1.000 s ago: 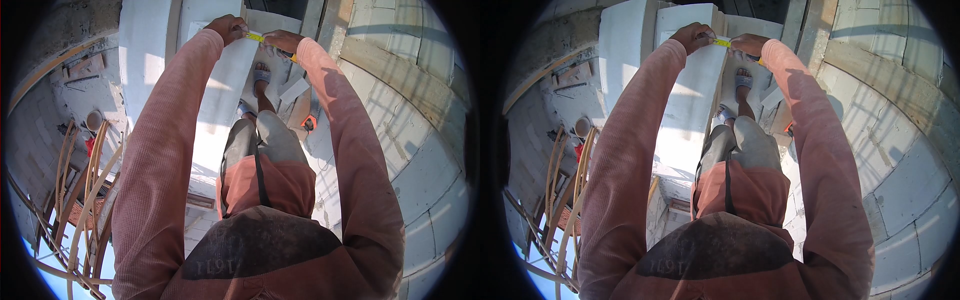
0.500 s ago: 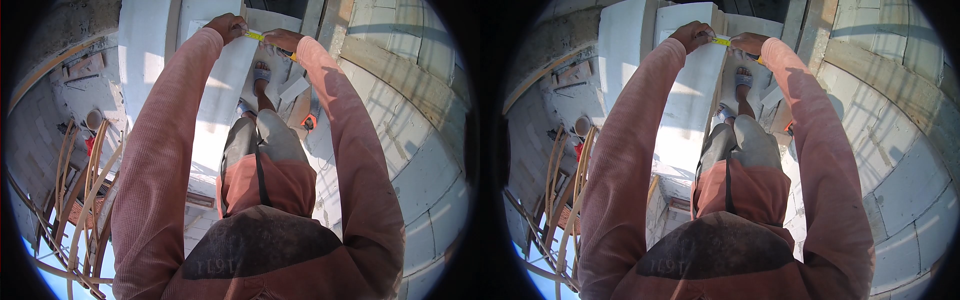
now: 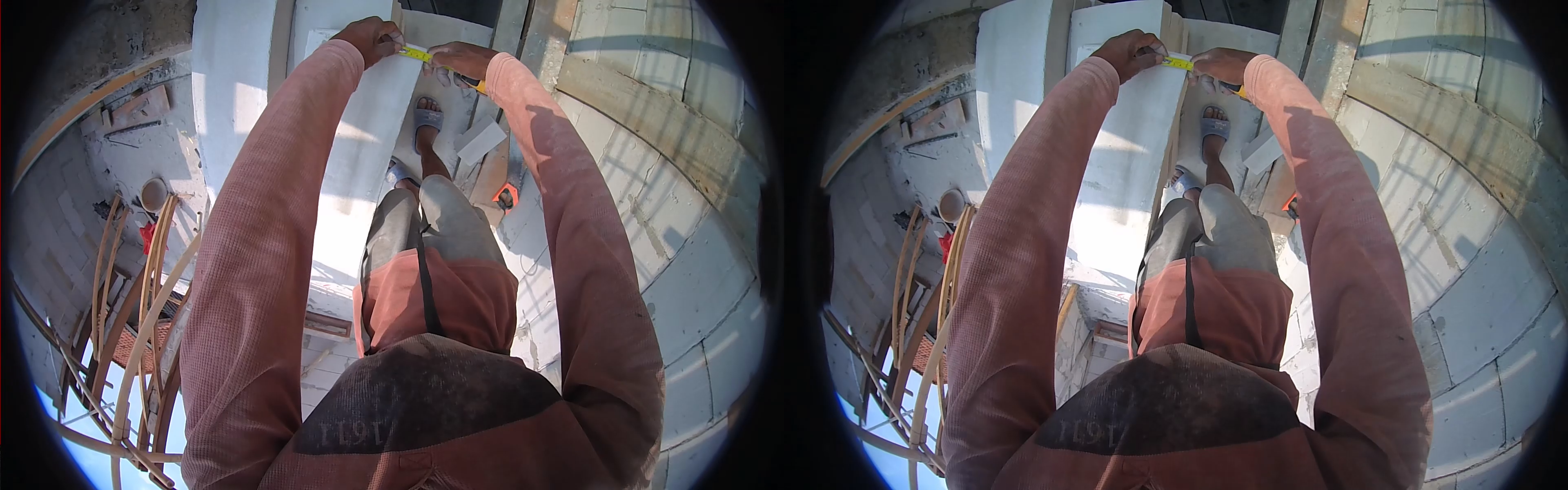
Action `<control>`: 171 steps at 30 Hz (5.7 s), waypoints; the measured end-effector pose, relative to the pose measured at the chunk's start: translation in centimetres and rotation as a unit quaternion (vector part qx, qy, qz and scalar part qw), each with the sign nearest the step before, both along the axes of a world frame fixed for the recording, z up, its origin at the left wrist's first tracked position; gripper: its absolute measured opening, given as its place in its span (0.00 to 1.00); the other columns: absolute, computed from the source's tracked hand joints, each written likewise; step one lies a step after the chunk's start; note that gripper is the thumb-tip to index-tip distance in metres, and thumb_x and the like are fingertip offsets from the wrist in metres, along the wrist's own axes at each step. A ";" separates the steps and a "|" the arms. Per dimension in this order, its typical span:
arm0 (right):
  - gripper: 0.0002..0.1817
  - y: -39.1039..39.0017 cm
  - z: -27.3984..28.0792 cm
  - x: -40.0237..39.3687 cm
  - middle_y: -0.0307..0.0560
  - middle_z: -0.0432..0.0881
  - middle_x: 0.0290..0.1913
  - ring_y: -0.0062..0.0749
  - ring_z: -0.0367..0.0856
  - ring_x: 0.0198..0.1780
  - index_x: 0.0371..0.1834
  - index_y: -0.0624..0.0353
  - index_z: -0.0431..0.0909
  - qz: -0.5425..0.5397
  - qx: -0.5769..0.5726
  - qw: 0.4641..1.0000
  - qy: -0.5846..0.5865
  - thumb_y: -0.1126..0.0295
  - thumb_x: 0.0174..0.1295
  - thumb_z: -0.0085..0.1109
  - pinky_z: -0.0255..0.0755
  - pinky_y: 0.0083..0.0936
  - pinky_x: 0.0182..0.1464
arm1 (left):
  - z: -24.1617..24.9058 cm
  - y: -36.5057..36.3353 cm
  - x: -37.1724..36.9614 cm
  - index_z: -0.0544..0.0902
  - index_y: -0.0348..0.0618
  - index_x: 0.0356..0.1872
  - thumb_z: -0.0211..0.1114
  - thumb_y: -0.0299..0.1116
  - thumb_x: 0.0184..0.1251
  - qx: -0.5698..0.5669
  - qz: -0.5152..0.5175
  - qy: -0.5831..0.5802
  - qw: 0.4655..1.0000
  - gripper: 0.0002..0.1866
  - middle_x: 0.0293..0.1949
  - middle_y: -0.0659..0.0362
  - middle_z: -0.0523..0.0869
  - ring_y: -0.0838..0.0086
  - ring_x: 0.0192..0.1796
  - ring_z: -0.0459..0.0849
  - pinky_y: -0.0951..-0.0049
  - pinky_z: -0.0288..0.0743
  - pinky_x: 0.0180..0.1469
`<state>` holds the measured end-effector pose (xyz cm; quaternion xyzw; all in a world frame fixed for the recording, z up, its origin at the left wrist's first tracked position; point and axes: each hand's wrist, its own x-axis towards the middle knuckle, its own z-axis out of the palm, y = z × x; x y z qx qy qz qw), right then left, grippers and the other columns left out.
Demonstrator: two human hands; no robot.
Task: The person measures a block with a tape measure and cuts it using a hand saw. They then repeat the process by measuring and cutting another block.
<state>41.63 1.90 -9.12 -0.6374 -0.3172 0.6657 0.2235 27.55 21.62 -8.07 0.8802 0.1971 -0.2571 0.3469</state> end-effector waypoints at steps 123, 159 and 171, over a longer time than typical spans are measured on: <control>0.70 -21.9 9.8 -38.7 0.67 0.69 0.71 0.47 0.72 0.70 0.82 0.74 0.51 0.112 0.017 0.990 0.089 0.24 0.53 0.66 0.69 0.35 0.69 | 9.9 -29.3 -46.3 0.84 0.39 0.58 0.63 0.40 0.80 -0.296 0.407 -0.140 0.852 0.17 0.50 0.57 0.90 0.73 0.54 0.85 0.72 0.76 0.62; 0.39 19.4 3.5 -52.9 0.52 0.69 0.67 0.49 0.68 0.69 0.77 0.53 0.63 -0.106 0.285 0.843 -0.444 0.60 0.63 0.69 0.66 0.47 0.71 | 11.5 -19.3 -70.1 0.72 0.31 0.70 0.58 0.47 0.82 -0.036 0.539 -0.088 0.837 0.29 0.65 0.41 0.76 0.54 0.65 0.79 0.60 0.73 0.67; 0.16 -25.3 -6.5 -43.1 0.56 0.82 0.54 0.58 0.77 0.59 0.53 0.57 0.79 -0.487 -0.105 0.733 -0.462 0.59 0.71 0.59 0.68 0.49 0.66 | 1.1 -9.5 -31.1 0.66 0.40 0.76 0.56 0.51 0.80 0.141 0.099 -0.298 0.939 0.33 0.74 0.37 0.66 0.43 0.77 0.64 0.45 0.60 0.77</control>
